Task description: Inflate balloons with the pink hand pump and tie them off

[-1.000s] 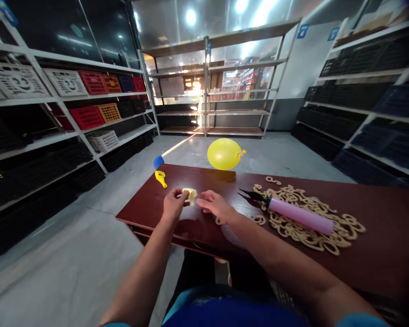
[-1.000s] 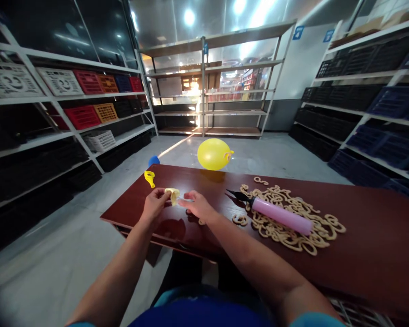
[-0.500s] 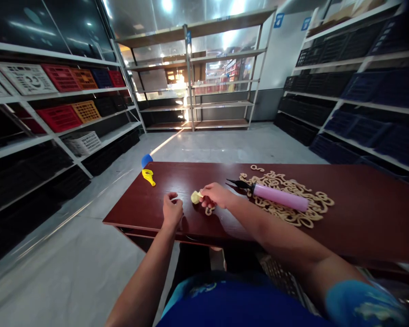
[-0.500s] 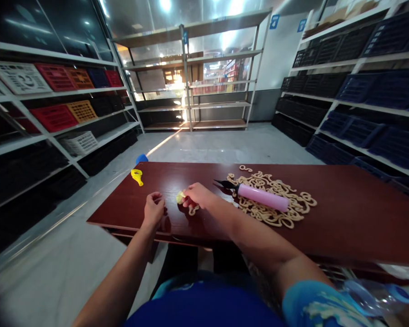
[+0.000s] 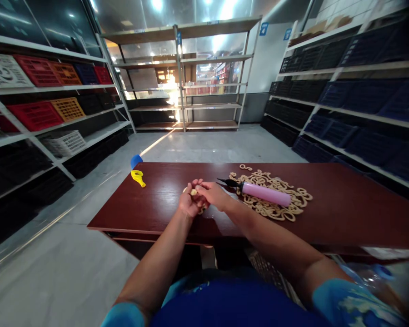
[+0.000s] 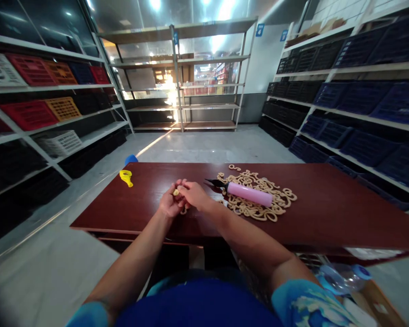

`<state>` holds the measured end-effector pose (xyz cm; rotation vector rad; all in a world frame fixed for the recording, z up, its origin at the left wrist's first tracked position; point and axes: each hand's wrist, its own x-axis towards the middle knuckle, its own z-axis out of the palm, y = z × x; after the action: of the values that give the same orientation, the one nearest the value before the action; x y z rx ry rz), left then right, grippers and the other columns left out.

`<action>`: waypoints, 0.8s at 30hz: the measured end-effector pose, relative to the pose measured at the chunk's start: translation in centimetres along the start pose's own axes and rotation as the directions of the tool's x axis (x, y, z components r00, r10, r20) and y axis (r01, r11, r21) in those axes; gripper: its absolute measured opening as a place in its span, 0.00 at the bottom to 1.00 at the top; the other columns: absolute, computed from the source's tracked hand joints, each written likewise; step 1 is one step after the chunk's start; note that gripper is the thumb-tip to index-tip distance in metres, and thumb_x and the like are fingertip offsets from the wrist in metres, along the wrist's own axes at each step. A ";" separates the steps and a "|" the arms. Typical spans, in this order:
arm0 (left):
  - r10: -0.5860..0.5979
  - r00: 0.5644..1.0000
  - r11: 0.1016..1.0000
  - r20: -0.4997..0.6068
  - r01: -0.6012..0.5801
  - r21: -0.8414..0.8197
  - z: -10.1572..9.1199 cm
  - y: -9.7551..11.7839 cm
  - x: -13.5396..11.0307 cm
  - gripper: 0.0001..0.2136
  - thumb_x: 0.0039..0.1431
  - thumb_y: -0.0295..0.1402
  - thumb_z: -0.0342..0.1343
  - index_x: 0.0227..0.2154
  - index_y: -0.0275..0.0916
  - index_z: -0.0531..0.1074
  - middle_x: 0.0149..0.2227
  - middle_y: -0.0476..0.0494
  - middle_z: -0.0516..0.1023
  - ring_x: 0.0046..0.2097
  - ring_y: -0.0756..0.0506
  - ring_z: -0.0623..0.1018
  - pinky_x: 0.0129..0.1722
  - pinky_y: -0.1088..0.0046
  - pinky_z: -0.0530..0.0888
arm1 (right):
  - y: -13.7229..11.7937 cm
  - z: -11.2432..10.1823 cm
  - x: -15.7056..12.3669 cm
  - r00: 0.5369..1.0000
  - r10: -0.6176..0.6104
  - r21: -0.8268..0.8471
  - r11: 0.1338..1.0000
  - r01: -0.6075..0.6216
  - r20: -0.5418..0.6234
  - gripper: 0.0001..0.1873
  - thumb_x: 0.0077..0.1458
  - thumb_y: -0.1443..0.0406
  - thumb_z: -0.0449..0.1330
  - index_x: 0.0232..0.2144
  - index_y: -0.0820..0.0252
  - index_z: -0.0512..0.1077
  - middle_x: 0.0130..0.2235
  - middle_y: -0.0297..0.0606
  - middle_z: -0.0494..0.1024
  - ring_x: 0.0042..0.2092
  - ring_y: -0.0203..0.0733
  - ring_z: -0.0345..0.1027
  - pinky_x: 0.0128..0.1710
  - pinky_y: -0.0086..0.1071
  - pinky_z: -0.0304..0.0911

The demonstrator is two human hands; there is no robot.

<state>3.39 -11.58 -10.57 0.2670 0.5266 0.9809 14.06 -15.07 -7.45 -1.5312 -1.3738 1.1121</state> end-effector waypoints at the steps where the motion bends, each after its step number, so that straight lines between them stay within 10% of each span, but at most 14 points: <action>1: 0.046 0.999 0.998 -0.028 -0.047 -0.041 -0.1 0.2 0.6 0.12 0.61 0.37 0.44 0.30 0.37 0.70 0.29 0.45 0.75 0.26 0.50 0.73 0.29 0.70 0.70 | 0.5 -1.5 -0.5 0.999 -0.029 -0.050 0.998 0.028 -0.026 0.11 0.54 0.58 0.52 0.33 0.60 0.68 0.29 0.35 0.76 0.24 0.33 0.66 0.22 0.26 0.59; 5: 0.175 0.983 0.975 -0.058 -0.181 -0.128 -0.9 2.2 1.8 0.10 0.61 0.32 0.44 0.31 0.38 0.70 0.26 0.48 0.73 0.27 0.51 0.73 0.31 0.71 0.69 | 3.8 -10.2 -2.6 0.917 -0.288 -0.666 0.745 0.033 -0.276 0.16 0.48 0.57 0.57 0.39 0.59 0.69 0.41 0.42 0.74 0.42 0.42 0.67 0.42 0.35 0.59; 8: 0.198 0.980 0.971 0.026 -0.192 -0.143 -1.5 3.9 1.8 0.09 0.61 0.33 0.45 0.32 0.38 0.69 0.21 0.51 0.67 0.21 0.54 0.66 0.26 0.74 0.67 | 7.2 -16.2 -4.5 0.899 -0.182 -0.860 0.415 -0.297 -0.399 0.28 0.41 0.51 0.61 0.43 0.59 0.67 0.47 0.49 0.70 0.49 0.55 0.61 0.45 0.47 0.55; 11: 0.178 0.982 0.973 0.070 -0.165 -0.164 -1.8 4.6 1.7 0.09 0.60 0.33 0.44 0.30 0.37 0.68 0.19 0.53 0.62 0.19 0.54 0.63 0.24 0.75 0.66 | 9.4 -18.4 -5.8 0.925 -0.081 -0.888 0.323 -0.328 -0.372 0.22 0.45 0.52 0.58 0.40 0.58 0.68 0.44 0.46 0.72 0.46 0.54 0.64 0.42 0.46 0.56; 19: 0.201 0.979 0.967 -0.036 -0.205 -0.154 -1.6 4.3 1.7 0.07 0.58 0.26 0.45 0.31 0.37 0.68 0.20 0.51 0.66 0.24 0.52 0.70 0.29 0.72 0.68 | 6.9 -10.7 -6.8 0.875 -0.479 -0.879 0.442 0.178 -0.064 0.23 0.51 0.55 0.56 0.48 0.56 0.64 0.47 0.42 0.71 0.48 0.46 0.62 0.47 0.38 0.56; 24: 0.207 0.975 0.957 -0.086 -0.220 -0.190 -1.7 4.4 1.3 0.07 0.57 0.26 0.46 0.30 0.36 0.69 0.25 0.48 0.71 0.31 0.49 0.75 0.36 0.68 0.70 | 6.0 -7.8 -6.4 0.877 -0.476 -0.871 0.455 0.186 -0.061 0.23 0.51 0.56 0.56 0.48 0.57 0.64 0.46 0.44 0.70 0.48 0.49 0.62 0.46 0.42 0.57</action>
<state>-0.04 -8.16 -10.44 0.1132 0.4614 1.2475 23.16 -22.05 -10.02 -1.8240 -2.0245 -0.1701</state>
